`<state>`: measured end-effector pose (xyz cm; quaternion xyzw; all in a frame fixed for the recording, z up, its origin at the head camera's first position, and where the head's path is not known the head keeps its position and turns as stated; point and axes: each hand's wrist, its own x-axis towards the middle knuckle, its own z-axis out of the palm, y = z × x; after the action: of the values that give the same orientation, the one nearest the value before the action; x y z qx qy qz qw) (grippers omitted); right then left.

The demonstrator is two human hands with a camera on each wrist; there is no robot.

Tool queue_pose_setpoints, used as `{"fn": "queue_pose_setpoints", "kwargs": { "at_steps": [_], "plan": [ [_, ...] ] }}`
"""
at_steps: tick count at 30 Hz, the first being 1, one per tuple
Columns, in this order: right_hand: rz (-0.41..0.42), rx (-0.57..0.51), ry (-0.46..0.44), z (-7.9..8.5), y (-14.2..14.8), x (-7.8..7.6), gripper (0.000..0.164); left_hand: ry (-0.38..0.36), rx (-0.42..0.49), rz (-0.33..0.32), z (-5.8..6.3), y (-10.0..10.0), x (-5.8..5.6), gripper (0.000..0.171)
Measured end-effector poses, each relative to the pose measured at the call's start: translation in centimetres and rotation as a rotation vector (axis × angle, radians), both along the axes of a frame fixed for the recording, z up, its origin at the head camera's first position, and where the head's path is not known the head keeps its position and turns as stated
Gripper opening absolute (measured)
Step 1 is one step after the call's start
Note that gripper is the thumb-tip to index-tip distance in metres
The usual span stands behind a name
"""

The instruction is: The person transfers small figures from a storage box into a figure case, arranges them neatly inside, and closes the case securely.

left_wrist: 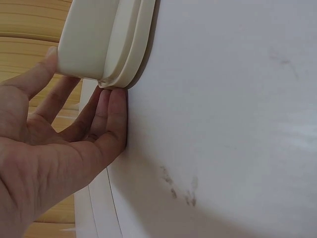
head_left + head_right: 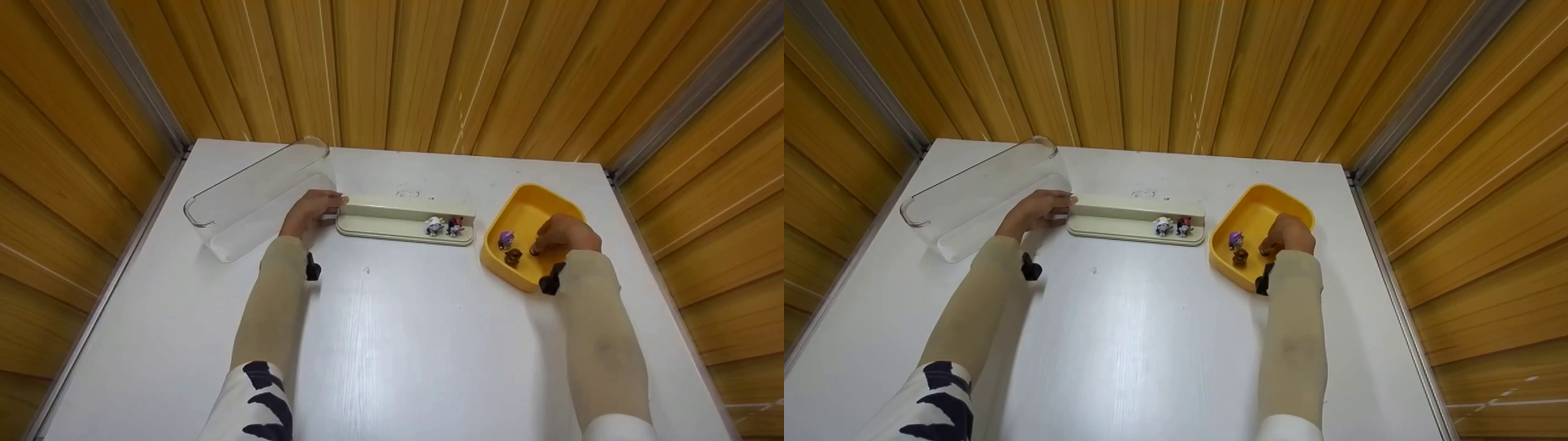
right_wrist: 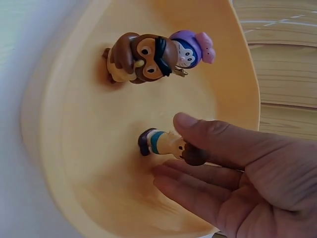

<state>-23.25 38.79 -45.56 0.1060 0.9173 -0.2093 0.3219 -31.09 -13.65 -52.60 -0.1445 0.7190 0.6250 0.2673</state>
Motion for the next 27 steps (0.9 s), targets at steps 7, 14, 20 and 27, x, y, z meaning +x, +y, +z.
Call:
{"fn": "queue_pose_setpoints", "kwargs": {
  "at_steps": [7, 14, 20, 27],
  "plan": [
    [-0.022, -0.079, -0.017, 0.2, 0.6, 0.4, 0.051, 0.034, -0.009, -0.03, 0.3, 0.0, 0.1, 0.055],
    [0.052, -0.097, -0.015, -0.6, 1.3, 0.6, 0.045, 0.008, 0.021, 0.019, 0.1, -0.1, 0.4, 0.057],
    [0.096, -0.13, 0.039, -1.3, 1.6, 0.6, 0.038, 0.009, 0.049, 0.021, 0.0, 0.0, 0.5, 0.055],
    [0.166, -0.123, 0.109, -1.2, 1.7, 0.6, 0.034, 0.02, 0.038, 0.009, 0.0, 0.0, 0.2, 0.055]
  ]
}}
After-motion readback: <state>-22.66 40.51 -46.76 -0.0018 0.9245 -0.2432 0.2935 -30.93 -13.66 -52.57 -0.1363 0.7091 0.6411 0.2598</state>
